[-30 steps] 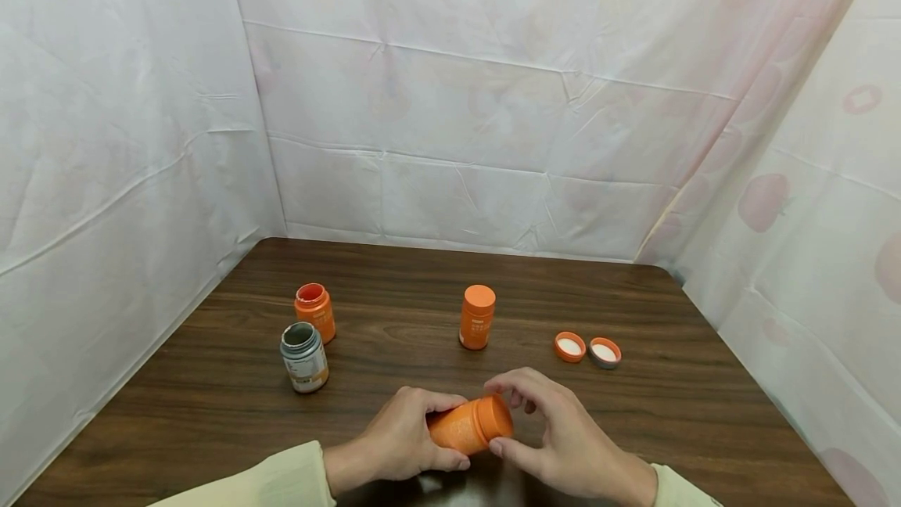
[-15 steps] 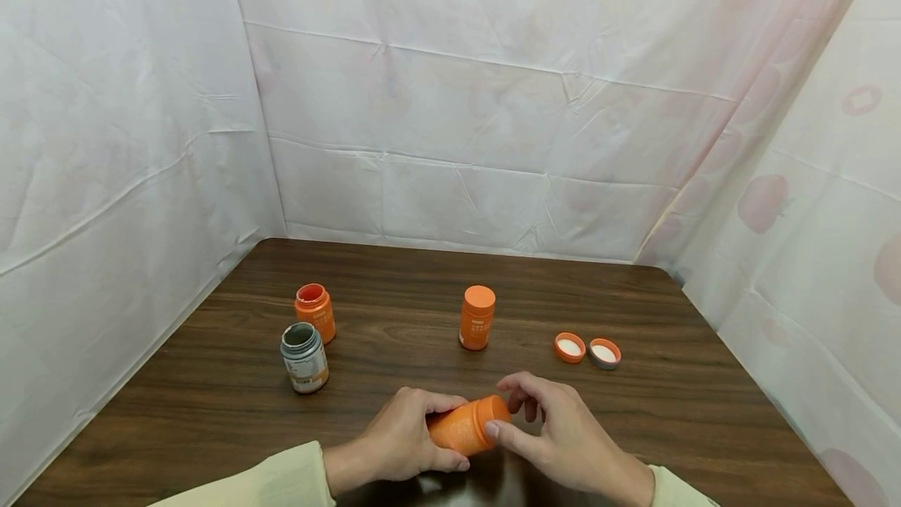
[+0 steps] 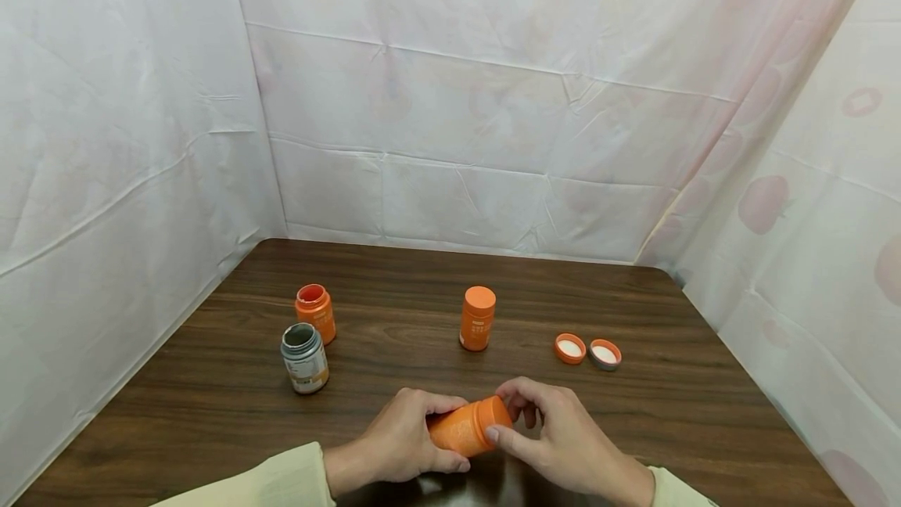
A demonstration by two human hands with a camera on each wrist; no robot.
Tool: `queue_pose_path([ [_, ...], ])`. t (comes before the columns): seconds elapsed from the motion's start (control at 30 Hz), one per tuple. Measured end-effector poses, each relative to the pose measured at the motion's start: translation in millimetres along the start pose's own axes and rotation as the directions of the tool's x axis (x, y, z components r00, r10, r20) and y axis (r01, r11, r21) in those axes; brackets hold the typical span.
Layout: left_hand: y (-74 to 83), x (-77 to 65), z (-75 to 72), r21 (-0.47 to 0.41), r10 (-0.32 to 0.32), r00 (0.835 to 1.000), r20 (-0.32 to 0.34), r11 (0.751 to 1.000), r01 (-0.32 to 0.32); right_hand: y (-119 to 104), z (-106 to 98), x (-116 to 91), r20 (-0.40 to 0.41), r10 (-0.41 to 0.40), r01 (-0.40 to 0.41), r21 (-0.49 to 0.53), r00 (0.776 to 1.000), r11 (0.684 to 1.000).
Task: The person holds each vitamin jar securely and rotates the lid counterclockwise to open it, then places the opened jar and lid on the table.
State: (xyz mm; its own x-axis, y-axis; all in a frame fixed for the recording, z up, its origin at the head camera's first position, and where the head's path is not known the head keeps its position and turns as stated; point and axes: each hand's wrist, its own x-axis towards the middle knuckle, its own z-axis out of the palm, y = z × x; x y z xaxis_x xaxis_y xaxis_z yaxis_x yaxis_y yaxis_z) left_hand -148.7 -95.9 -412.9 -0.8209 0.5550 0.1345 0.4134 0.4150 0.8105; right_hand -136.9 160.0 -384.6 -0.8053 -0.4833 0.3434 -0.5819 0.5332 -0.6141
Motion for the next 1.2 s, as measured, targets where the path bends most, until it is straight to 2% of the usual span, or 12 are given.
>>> queue_pose_path([
  [0.33, -0.4, 0.4, 0.0, 0.0, 0.003, 1.0, 0.0, 1.0, -0.003, 1.4, -1.9, -0.5, -0.012, -0.144, 0.144, -0.001, 0.989, 0.99],
  [0.57, -1.0, 0.5, 0.1, 0.009, 0.014, 1.0, -0.007, 1.0, -0.014, 6.3, -2.1, -1.2, -0.033, -0.241, 0.241, 0.014, 0.97, 0.97],
  [0.87, -0.8, 0.5, 0.2, 0.009, 0.013, 1.0, -0.007, 1.0, -0.013, 5.8, -3.8, 1.0, -0.033, -0.303, 0.304, 0.028, 0.952, 0.952],
  [1.2, -1.2, 0.1, 1.1, 0.013, 0.017, 1.0, -0.004, 1.0, -0.017, 5.2, -3.5, 1.1, -0.026, -0.324, 0.325, 0.063, 0.946, 0.943],
])
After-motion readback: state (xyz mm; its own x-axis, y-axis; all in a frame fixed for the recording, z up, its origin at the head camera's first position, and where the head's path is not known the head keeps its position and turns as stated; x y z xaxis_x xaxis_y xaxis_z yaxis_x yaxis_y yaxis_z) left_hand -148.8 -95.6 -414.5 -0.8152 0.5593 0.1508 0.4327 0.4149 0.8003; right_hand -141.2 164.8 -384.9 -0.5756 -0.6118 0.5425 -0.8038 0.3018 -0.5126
